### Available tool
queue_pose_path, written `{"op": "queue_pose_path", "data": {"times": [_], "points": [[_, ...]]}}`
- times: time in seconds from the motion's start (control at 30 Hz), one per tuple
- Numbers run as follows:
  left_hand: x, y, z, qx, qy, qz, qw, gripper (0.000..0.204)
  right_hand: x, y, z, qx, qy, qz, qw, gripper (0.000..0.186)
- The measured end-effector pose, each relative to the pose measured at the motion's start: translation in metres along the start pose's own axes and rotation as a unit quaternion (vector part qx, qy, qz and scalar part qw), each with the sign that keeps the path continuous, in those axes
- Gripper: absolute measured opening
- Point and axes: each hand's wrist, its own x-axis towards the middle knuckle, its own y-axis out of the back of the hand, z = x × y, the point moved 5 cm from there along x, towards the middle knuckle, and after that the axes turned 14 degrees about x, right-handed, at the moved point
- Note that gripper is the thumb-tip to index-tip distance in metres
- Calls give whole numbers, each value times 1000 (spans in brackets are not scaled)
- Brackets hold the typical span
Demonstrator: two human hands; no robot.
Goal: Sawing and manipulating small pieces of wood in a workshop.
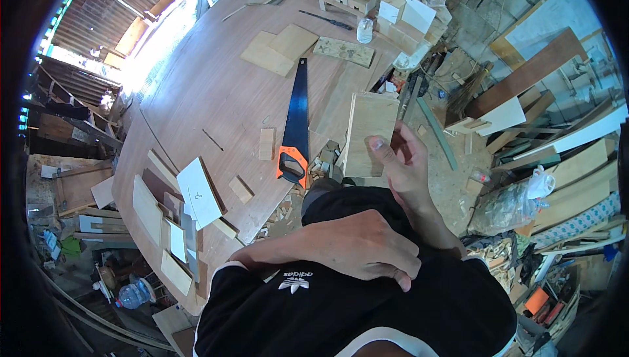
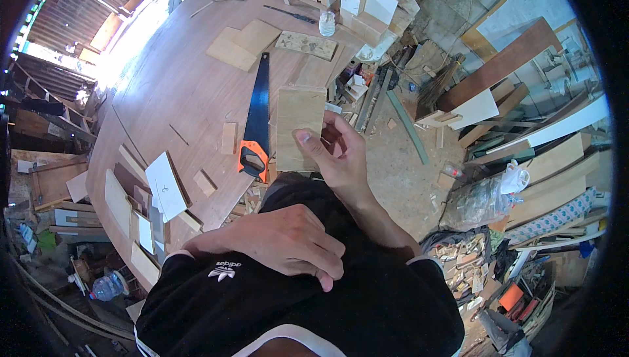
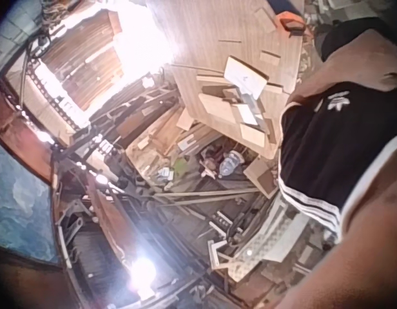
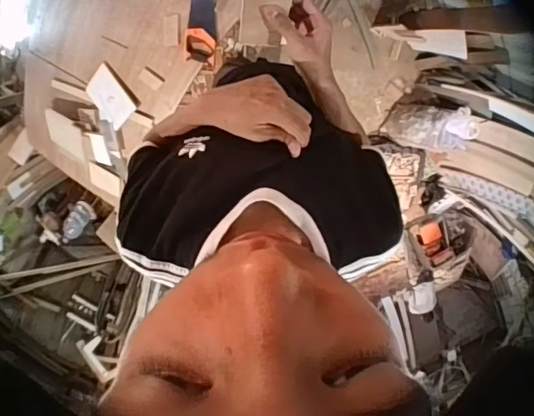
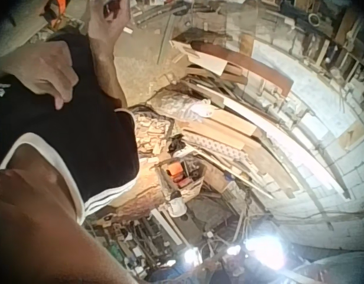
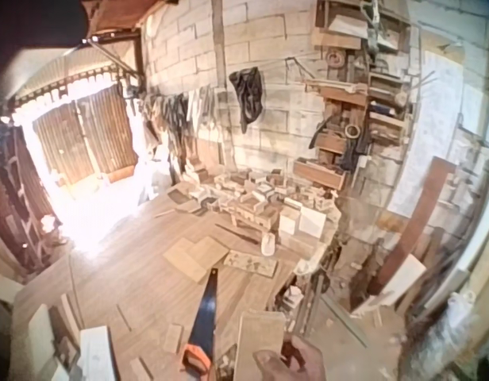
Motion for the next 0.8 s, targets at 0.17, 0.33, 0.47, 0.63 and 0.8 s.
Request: {"op": "queue_pose_path", "data": {"times": [0.17,0.33,0.47,0.63,0.8], "points": [[-44,43,-28,-54,8,267,962,14,-2,13,4,46,-71,49,995,36],[-91,53,-78,-173,266,432,844,27,-6,15,8,211,-99,28,972,37],[-77,37,-78,-231,292,335,866,43,-9,6,9,257,-141,-19,956,37],[-75,30,-83,-319,299,302,847,45,-11,1,11,250,-145,-26,957,38],[-80,24,-86,-328,280,310,847,44,-12,2,15,240,-150,-33,959,39]]}}
